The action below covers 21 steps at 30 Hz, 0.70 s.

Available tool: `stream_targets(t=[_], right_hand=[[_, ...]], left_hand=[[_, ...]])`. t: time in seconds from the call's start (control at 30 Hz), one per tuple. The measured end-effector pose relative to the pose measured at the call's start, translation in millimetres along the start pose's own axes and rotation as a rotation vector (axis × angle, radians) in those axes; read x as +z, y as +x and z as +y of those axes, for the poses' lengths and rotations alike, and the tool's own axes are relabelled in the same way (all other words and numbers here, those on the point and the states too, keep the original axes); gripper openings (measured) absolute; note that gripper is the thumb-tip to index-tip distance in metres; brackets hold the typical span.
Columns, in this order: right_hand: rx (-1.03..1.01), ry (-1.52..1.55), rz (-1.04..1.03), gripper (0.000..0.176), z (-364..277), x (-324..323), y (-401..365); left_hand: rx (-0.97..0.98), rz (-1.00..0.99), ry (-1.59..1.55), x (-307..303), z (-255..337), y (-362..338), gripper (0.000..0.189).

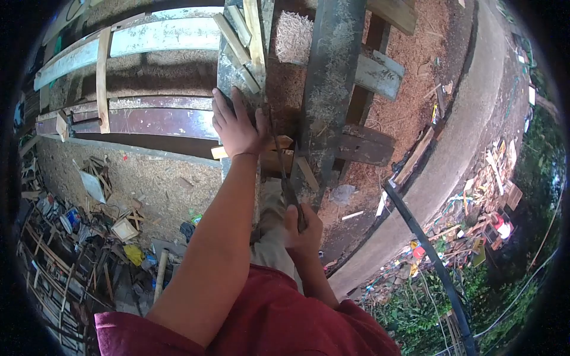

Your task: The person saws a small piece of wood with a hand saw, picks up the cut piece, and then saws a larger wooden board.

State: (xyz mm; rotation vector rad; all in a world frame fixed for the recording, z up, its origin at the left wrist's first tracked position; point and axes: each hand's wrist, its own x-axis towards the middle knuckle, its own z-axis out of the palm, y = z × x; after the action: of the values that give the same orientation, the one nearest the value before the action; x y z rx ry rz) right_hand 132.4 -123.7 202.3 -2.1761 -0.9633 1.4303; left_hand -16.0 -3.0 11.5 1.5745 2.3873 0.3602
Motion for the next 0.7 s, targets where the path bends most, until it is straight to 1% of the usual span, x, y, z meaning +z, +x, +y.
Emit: stream_targets(t=[0.03,0.13,0.33,0.43,0.53,0.63,0.7], right_hand=[[0.030,0.011,-0.011,0.030,0,-4,-5],[-0.058,-0.014,0.035,0.031,0,-8,-4],[0.004,0.021,-0.009,0.033,-9,-2,7],[-0.026,-0.018,0.014,0.034,-3,5,14],[-0.035,-0.021,-0.009,0.034,-4,4,17],[0.005,0.002,-0.016,0.033,1,4,17],[-0.037,-0.030,0.006,0.033,-1,5,18]], left_hand=[[-0.001,-0.004,0.003,-1,0,-1,0.082],[-0.004,-0.019,0.019,-3,2,-2,0.085],[-0.001,-0.021,0.022,1,-1,-2,0.087],[0.002,-0.008,0.018,3,-2,-3,0.089],[0.009,-0.003,-0.003,1,-2,-3,0.088],[0.000,-0.010,-0.006,-1,0,-3,0.088],[0.001,0.001,0.000,-1,1,-2,0.083]])
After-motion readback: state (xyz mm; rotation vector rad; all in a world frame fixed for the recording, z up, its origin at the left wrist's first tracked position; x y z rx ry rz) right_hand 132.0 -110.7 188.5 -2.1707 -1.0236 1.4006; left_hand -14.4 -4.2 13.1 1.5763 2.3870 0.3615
